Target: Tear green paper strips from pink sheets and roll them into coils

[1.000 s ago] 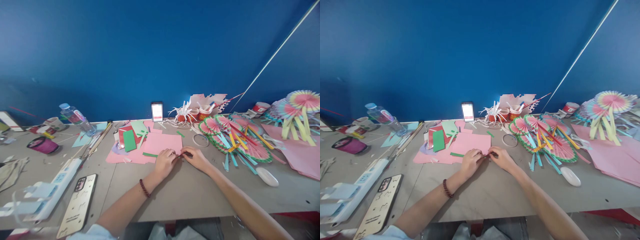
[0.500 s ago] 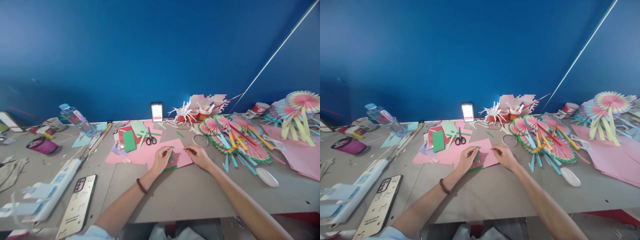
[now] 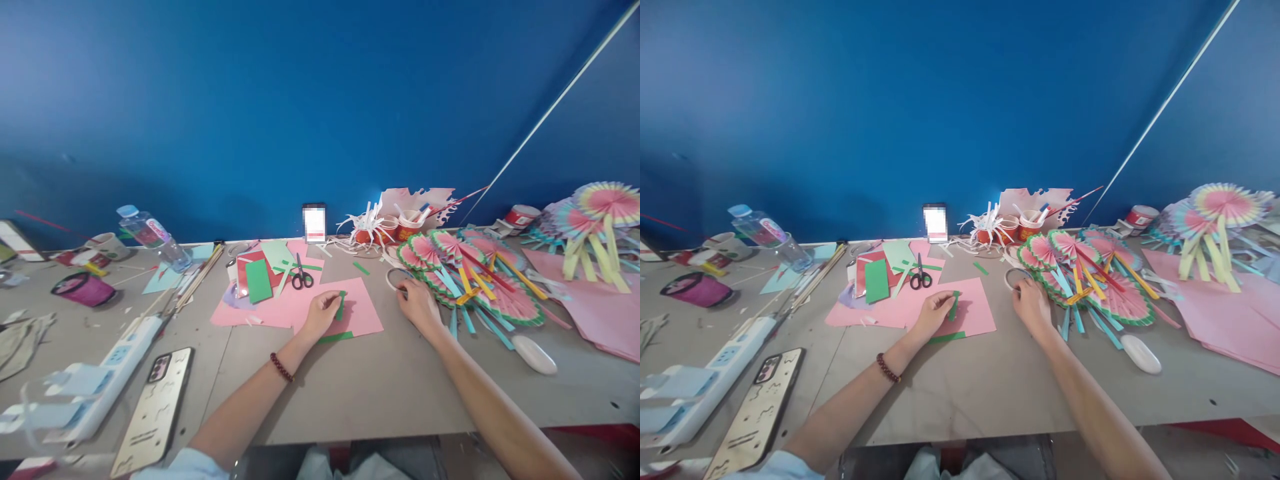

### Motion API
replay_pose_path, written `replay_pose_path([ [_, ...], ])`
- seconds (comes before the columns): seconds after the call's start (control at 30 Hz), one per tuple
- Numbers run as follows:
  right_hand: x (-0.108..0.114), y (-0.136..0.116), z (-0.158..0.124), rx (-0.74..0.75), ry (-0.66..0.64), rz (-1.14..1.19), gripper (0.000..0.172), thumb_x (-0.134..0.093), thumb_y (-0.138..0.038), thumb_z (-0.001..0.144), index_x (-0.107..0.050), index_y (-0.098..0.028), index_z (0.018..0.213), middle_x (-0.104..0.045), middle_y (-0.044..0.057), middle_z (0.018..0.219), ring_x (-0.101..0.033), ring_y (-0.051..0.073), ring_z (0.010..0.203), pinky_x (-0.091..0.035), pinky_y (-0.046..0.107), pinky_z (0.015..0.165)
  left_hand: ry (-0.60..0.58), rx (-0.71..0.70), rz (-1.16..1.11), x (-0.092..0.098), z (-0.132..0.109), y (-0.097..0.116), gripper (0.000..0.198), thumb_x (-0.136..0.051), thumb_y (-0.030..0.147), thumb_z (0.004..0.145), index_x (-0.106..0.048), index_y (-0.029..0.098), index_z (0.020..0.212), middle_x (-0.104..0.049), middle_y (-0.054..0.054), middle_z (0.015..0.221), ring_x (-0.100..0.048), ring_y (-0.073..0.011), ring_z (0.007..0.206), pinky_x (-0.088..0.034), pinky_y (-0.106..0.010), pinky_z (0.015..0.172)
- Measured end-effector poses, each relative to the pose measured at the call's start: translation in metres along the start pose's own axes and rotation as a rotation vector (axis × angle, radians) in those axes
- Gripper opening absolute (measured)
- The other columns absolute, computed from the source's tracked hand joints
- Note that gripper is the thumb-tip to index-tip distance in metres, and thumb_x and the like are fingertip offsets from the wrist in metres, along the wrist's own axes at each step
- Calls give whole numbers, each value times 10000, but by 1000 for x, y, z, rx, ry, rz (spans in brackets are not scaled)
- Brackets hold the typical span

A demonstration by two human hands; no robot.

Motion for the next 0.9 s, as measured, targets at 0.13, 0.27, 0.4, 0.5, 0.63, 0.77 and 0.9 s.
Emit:
replay_pose_path([
  [0.13, 7, -5, 0, -11, 75, 189, 145, -521, -234, 851, -664, -216, 869, -749, 110, 845, -682, 292, 867, -468, 439, 876, -17, 13, 6, -1, 2, -2, 426, -813, 522, 712, -786, 137, 892, -674, -28, 675, -526, -116, 515, -428, -259, 525],
  [0.27, 7, -19, -3, -41, 45, 605, 226, -518, -425, 901, -600, -227, 970, -779, 98, 873, -698, 254, 788, -514, 402, 799, 2, -43, 20, 1, 3, 3, 459, -769, 573, 745, -770, 134, 878, -638, -6, 628, -489, -99, 467, -414, -250, 487],
  [0.4, -6, -41, -11, -113, -126, 947, 402, -588, -618, 851, -544, -234, 962, -784, 78, 849, -638, 194, 659, -510, 340, 671, 52, -162, 119, 5, -2, 15, 366, -687, 510, 853, -751, 149, 853, -702, -48, 717, -579, -130, 548, -468, -260, 516],
  [0.5, -13, -57, -19, -157, -226, 1099, 483, -646, -674, 799, -537, -231, 955, -776, 76, 835, -639, 188, 673, -504, 321, 644, 116, -444, 324, 5, -16, 40, 255, -591, 374, 944, -732, 179, 862, -749, -91, 865, -683, -182, 738, -547, -299, 612],
  [0.63, -19, -73, -28, -146, -302, 1167, 490, -681, -667, 784, -557, -231, 969, -752, 54, 782, -673, 206, 729, -510, 319, 662, 67, -894, 573, -17, -48, 67, 123, -568, 222, 944, -690, 206, 932, -745, -114, 1081, -711, -221, 1002, -607, -398, 831],
  [0.77, -24, -83, -35, -85, -354, 1179, 441, -666, -625, 825, -570, -234, 1004, -724, 17, 754, -663, 186, 678, -523, 323, 675, -65, -1095, 744, -42, -66, 68, 194, -549, 150, 916, -662, 234, 1049, -713, -133, 1258, -673, -237, 1159, -581, -428, 914],
  [0.9, -24, -90, -37, -37, -364, 1191, 391, -683, -564, 834, -574, -237, 1018, -706, 12, 779, -689, 195, 749, -551, 331, 716, -94, -1072, 789, -45, -65, 62, 242, -530, 168, 921, -651, 240, 1118, -695, -138, 1324, -647, -254, 1224, -558, -453, 948],
])
Point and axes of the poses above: each hand's wrist, its own z-axis towards the middle knuckle, its own x-axis out of the back of the hand, y = z × x, the point moved 8 cm from there along z, towards the middle knuckle
